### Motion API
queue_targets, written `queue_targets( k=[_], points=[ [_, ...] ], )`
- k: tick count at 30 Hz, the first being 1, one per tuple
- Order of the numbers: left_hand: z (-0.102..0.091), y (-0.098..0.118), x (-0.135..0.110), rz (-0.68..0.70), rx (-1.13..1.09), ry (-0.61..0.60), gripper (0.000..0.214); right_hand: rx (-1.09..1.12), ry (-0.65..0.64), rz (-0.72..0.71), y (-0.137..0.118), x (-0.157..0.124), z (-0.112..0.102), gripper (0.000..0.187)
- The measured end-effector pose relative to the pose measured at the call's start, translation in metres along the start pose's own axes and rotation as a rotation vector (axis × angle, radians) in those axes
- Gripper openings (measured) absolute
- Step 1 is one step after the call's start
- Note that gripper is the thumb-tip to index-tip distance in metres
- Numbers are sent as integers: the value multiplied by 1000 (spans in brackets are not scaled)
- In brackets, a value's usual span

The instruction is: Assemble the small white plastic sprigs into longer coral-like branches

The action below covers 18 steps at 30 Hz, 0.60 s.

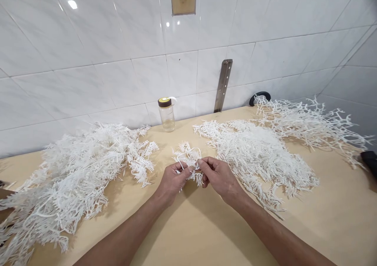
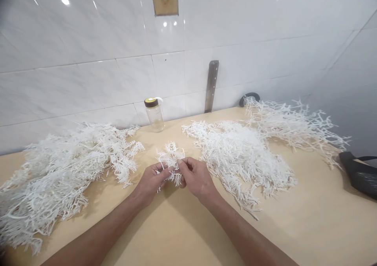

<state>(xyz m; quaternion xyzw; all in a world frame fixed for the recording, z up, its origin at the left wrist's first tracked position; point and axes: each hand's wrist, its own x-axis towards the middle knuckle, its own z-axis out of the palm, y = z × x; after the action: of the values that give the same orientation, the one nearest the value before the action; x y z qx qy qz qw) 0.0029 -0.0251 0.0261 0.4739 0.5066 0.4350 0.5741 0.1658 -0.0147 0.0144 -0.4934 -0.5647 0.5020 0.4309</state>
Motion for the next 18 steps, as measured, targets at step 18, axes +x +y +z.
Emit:
queue_targets(
  k=[18],
  points=[
    [-4, -2, 3, 162, 271, 124, 28, -520, -8, -369, -7, -3, -12, 12]
  ],
)
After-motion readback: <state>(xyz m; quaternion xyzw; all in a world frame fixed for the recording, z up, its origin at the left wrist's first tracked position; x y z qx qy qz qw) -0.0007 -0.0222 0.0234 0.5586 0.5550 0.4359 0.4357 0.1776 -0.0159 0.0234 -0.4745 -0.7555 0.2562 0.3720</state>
